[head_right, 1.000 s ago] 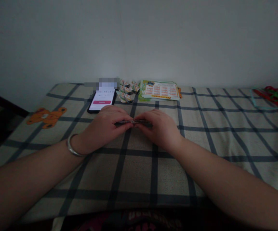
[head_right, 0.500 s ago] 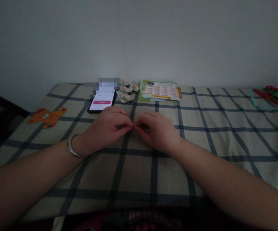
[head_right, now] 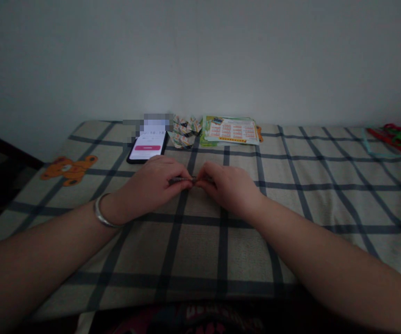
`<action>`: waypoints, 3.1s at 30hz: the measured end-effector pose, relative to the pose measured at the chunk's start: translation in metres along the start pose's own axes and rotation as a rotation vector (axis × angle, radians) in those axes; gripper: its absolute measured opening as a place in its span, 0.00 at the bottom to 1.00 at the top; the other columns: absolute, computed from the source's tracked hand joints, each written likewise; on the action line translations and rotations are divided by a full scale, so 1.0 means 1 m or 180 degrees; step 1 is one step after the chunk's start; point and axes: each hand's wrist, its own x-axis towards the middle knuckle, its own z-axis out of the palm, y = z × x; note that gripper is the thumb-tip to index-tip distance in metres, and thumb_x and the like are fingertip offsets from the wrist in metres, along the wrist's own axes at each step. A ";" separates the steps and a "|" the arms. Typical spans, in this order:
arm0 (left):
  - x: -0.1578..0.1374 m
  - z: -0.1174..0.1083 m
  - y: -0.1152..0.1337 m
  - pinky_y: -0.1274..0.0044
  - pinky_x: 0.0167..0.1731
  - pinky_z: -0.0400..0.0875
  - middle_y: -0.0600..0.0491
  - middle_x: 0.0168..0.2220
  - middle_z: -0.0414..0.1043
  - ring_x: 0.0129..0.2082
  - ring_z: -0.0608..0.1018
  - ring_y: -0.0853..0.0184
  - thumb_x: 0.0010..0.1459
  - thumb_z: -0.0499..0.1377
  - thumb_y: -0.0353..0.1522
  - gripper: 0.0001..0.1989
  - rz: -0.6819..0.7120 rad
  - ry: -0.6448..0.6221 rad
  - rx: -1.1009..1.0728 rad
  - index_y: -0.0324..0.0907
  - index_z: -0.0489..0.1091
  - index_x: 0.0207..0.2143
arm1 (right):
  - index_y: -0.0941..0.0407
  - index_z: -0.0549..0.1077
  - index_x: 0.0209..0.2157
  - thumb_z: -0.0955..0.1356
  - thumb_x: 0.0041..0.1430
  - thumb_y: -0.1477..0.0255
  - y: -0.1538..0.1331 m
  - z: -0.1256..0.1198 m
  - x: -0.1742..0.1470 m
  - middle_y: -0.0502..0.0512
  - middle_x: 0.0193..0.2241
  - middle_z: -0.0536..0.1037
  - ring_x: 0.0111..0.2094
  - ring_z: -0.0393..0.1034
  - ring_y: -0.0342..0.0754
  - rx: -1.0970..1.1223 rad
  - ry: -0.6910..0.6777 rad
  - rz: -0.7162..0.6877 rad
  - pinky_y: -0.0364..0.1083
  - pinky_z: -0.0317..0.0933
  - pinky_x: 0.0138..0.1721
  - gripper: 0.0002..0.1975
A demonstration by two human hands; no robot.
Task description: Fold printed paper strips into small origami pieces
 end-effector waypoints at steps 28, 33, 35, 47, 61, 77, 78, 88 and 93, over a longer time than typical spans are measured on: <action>-0.003 -0.009 -0.006 0.73 0.34 0.70 0.53 0.39 0.78 0.37 0.80 0.62 0.68 0.47 0.32 0.13 -0.0266 0.0001 0.0649 0.44 0.69 0.49 | 0.53 0.77 0.39 0.65 0.63 0.69 0.015 -0.007 0.002 0.52 0.31 0.80 0.28 0.71 0.47 -0.0007 0.0300 0.0098 0.44 0.57 0.28 0.09; -0.004 -0.004 -0.011 0.70 0.46 0.71 0.51 0.46 0.77 0.46 0.78 0.62 0.66 0.52 0.32 0.12 0.0098 0.0303 0.0389 0.42 0.70 0.48 | 0.54 0.76 0.43 0.65 0.63 0.69 0.022 -0.005 0.004 0.53 0.34 0.80 0.29 0.70 0.47 -0.0105 0.0264 -0.0109 0.44 0.58 0.29 0.11; -0.004 -0.002 -0.012 0.70 0.47 0.71 0.51 0.48 0.76 0.47 0.77 0.62 0.65 0.54 0.32 0.13 0.0160 0.0333 0.0344 0.42 0.69 0.51 | 0.54 0.76 0.46 0.66 0.62 0.68 0.022 -0.004 0.004 0.54 0.36 0.80 0.31 0.71 0.48 -0.0110 0.0270 -0.0206 0.45 0.59 0.32 0.13; -0.002 0.006 -0.010 0.68 0.43 0.72 0.51 0.40 0.78 0.41 0.78 0.60 0.60 0.62 0.35 0.13 0.0161 0.0338 0.0195 0.40 0.74 0.46 | 0.54 0.76 0.44 0.69 0.58 0.69 0.010 0.007 0.003 0.57 0.37 0.78 0.39 0.72 0.53 -0.0274 0.0671 -0.0493 0.48 0.63 0.37 0.12; 0.001 0.003 -0.005 0.70 0.41 0.68 0.54 0.34 0.77 0.38 0.76 0.63 0.59 0.62 0.34 0.05 0.0370 0.0190 0.0313 0.42 0.76 0.36 | 0.55 0.74 0.34 0.68 0.59 0.72 0.005 0.005 0.005 0.53 0.31 0.77 0.35 0.69 0.47 0.0126 0.0260 -0.0523 0.45 0.60 0.37 0.02; -0.002 -0.008 0.001 0.66 0.41 0.66 0.53 0.33 0.75 0.39 0.74 0.60 0.61 0.59 0.34 0.07 0.0362 -0.0138 0.1079 0.43 0.75 0.33 | 0.56 0.74 0.33 0.67 0.60 0.71 0.004 0.000 0.004 0.55 0.32 0.75 0.34 0.69 0.49 -0.0144 -0.0032 -0.0275 0.46 0.59 0.34 0.05; -0.002 -0.010 0.001 0.66 0.41 0.66 0.53 0.33 0.76 0.39 0.74 0.59 0.61 0.59 0.34 0.07 0.0316 -0.0171 0.1068 0.43 0.76 0.32 | 0.56 0.74 0.33 0.67 0.60 0.71 0.004 0.000 0.004 0.55 0.32 0.75 0.34 0.69 0.49 -0.0118 -0.0057 -0.0251 0.46 0.59 0.34 0.05; -0.006 -0.017 0.004 0.71 0.31 0.69 0.50 0.34 0.75 0.36 0.77 0.59 0.63 0.56 0.32 0.08 -0.0145 -0.0371 0.1315 0.39 0.73 0.32 | 0.55 0.73 0.37 0.64 0.60 0.74 0.009 -0.005 0.000 0.55 0.35 0.75 0.34 0.69 0.48 0.0007 -0.0068 -0.0208 0.46 0.61 0.35 0.06; -0.007 -0.014 0.001 0.72 0.32 0.69 0.50 0.33 0.74 0.37 0.76 0.59 0.64 0.55 0.33 0.09 -0.0128 -0.0302 0.1317 0.39 0.71 0.32 | 0.55 0.69 0.44 0.66 0.58 0.73 0.015 -0.008 -0.003 0.51 0.30 0.75 0.27 0.67 0.45 0.0113 0.0026 -0.0018 0.43 0.57 0.27 0.11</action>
